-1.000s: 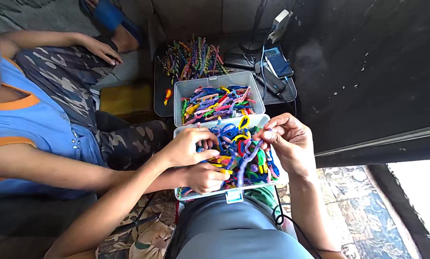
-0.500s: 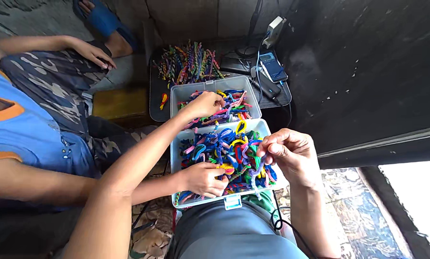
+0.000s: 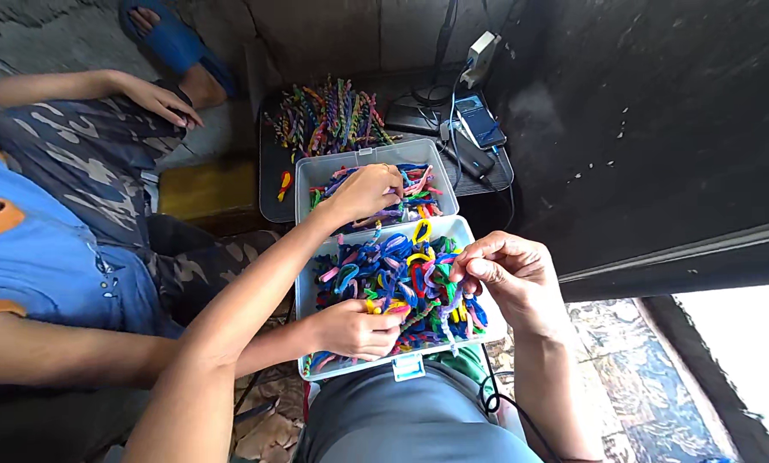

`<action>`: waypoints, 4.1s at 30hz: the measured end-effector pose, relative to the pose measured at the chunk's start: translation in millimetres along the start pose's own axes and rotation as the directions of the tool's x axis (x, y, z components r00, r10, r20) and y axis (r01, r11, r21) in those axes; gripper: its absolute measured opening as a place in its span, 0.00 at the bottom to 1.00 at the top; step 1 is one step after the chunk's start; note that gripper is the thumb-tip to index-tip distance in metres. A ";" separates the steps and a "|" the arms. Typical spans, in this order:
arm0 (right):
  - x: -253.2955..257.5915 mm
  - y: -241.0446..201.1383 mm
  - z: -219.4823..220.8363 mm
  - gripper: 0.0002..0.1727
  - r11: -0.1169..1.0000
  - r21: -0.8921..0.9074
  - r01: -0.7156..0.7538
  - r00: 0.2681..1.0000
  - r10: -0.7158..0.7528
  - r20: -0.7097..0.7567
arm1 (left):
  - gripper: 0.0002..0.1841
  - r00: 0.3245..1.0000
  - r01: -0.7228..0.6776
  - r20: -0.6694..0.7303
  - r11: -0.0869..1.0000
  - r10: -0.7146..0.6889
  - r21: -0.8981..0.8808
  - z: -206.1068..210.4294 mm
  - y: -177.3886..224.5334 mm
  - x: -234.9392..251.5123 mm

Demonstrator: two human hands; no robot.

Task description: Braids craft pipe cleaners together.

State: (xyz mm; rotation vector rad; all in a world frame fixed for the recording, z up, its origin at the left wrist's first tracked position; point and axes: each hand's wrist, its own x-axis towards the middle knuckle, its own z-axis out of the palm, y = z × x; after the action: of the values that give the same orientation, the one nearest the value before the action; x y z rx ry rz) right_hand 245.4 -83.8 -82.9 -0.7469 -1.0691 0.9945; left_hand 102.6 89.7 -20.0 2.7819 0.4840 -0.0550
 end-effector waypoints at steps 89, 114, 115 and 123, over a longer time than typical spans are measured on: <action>-12.3 -4.9 39.2 0.07 0.775 -0.541 0.328 0.932 -0.360 0.048 | 0.12 0.739 -0.328 -0.662 0.926 0.126 -0.189 39.8 50.7 -98.9; -13.6 -7.5 43.9 0.06 0.813 -0.438 0.383 0.918 -0.386 0.085 | 0.10 0.774 -0.332 -0.633 0.852 0.001 -0.404 38.0 62.2 -105.9; -13.3 -8.0 42.5 0.07 0.834 -0.402 0.378 0.923 -0.371 0.099 | 0.10 0.792 -0.361 -0.610 0.813 0.010 -0.456 36.6 60.1 -106.2; -11.6 -10.8 36.0 0.09 0.863 -0.276 0.422 0.902 -0.368 0.227 | 0.08 0.896 -0.438 -0.417 0.444 0.150 -0.782 25.3 48.0 -103.9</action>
State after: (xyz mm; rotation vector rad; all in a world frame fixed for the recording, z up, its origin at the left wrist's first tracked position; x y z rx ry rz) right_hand 212.7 -97.5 -65.9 -0.6703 -1.4865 0.5372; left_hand 21.3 5.3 -20.2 1.7851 0.0081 0.5500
